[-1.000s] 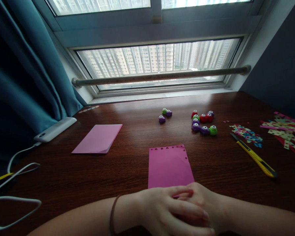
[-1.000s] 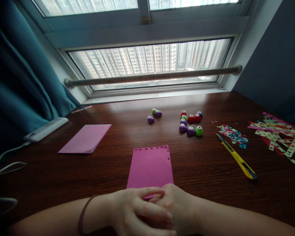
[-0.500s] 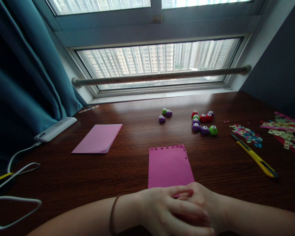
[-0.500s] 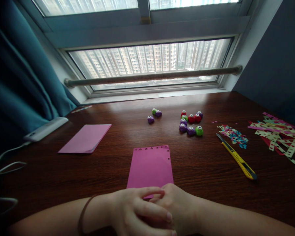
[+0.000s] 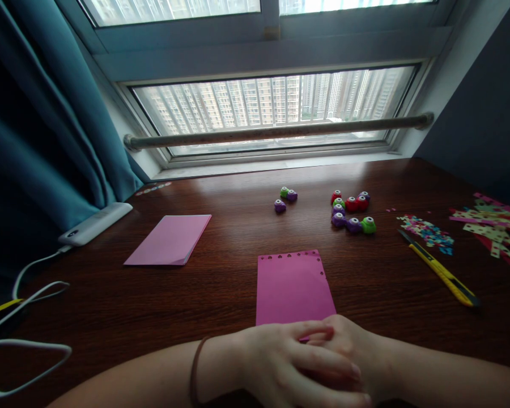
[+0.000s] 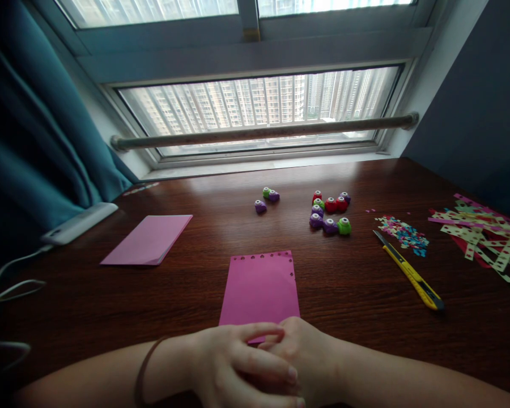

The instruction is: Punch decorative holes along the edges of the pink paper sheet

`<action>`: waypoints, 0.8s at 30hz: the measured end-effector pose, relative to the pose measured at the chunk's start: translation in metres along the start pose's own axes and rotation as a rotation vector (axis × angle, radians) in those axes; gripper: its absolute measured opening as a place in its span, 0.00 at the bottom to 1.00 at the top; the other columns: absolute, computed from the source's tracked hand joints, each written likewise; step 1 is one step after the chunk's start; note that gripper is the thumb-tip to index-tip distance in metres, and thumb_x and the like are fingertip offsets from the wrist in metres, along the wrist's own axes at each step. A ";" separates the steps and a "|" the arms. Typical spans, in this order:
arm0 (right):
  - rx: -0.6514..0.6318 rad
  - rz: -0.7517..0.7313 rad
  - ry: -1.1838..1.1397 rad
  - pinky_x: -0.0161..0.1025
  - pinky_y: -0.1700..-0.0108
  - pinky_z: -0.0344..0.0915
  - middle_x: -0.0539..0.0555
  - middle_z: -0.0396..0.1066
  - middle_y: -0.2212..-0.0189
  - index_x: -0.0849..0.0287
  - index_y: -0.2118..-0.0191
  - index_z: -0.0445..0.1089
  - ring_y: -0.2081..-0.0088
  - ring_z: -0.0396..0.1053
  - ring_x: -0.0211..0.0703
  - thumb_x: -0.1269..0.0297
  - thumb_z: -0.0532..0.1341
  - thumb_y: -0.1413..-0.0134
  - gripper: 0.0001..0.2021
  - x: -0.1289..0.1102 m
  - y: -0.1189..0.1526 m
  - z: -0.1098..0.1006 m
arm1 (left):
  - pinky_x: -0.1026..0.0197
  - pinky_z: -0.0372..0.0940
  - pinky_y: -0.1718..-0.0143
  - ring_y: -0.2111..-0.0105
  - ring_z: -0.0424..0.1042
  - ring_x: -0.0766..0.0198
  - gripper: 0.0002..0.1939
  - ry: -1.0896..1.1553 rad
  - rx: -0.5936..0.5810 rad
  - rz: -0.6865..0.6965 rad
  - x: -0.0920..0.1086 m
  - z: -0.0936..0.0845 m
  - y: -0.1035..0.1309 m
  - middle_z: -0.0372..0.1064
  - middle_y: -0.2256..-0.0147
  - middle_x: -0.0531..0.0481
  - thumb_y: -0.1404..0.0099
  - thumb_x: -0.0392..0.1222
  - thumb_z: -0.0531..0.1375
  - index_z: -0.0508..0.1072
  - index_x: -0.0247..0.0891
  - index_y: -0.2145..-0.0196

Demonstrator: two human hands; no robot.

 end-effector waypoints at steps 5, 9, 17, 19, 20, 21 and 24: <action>-0.010 0.018 -0.004 0.32 0.75 0.57 0.46 0.66 0.75 0.57 0.72 0.62 0.77 0.60 0.32 0.62 0.48 0.45 0.10 0.000 -0.001 -0.002 | 0.45 0.63 0.69 0.58 0.65 0.25 0.21 0.032 -0.010 -0.060 -0.004 0.002 0.002 0.66 0.63 0.20 0.46 0.33 0.53 0.67 0.17 0.55; -0.031 0.004 -0.003 0.32 0.74 0.58 0.46 0.66 0.75 0.57 0.72 0.62 0.75 0.62 0.33 0.62 0.49 0.46 0.09 0.000 0.001 0.001 | 0.39 0.60 0.58 0.54 0.61 0.24 0.23 0.018 -0.165 -0.144 0.000 0.001 -0.005 0.64 0.61 0.13 0.48 0.33 0.53 0.67 0.09 0.57; 0.016 0.009 -0.036 0.32 0.74 0.59 0.46 0.67 0.75 0.57 0.72 0.63 0.75 0.63 0.33 0.61 0.50 0.46 0.09 0.001 0.002 0.001 | 0.44 0.60 0.71 0.57 0.62 0.21 0.23 0.089 -0.123 -0.146 -0.005 0.002 -0.003 0.66 0.64 0.18 0.50 0.35 0.54 0.68 0.16 0.57; 0.010 0.009 -0.020 0.32 0.74 0.60 0.46 0.67 0.75 0.56 0.71 0.63 0.76 0.63 0.33 0.61 0.49 0.45 0.09 0.001 0.001 0.000 | 0.46 0.60 0.74 0.60 0.65 0.22 0.21 0.017 -0.021 -0.024 -0.002 0.001 0.000 0.67 0.67 0.20 0.48 0.35 0.54 0.68 0.17 0.57; 0.002 0.010 -0.013 0.32 0.74 0.60 0.47 0.67 0.75 0.57 0.71 0.63 0.76 0.63 0.33 0.61 0.49 0.45 0.10 0.001 0.000 0.000 | 0.46 0.61 0.74 0.62 0.67 0.23 0.21 -0.022 0.014 0.029 0.000 0.000 0.000 0.67 0.68 0.20 0.47 0.34 0.54 0.68 0.16 0.58; -0.002 0.012 -0.005 0.32 0.75 0.60 0.47 0.67 0.76 0.57 0.70 0.64 0.76 0.63 0.34 0.61 0.48 0.45 0.10 0.001 0.000 0.000 | 0.46 0.61 0.73 0.63 0.68 0.25 0.20 -0.055 0.039 0.058 0.002 0.000 0.001 0.67 0.69 0.20 0.47 0.33 0.53 0.69 0.15 0.58; 0.011 0.023 -0.003 0.32 0.75 0.60 0.47 0.67 0.76 0.57 0.69 0.64 0.77 0.63 0.33 0.60 0.48 0.44 0.12 0.001 -0.002 -0.002 | 0.44 0.61 0.70 0.62 0.68 0.26 0.18 -0.050 0.064 -0.009 0.004 -0.002 -0.002 0.67 0.67 0.19 0.47 0.32 0.53 0.69 0.15 0.60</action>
Point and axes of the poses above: each hand's wrist, its own y-axis away from the middle knuckle, its own z-axis out of the palm, x = y × z, the point moved 3 cm from there along -y, towards the middle knuckle
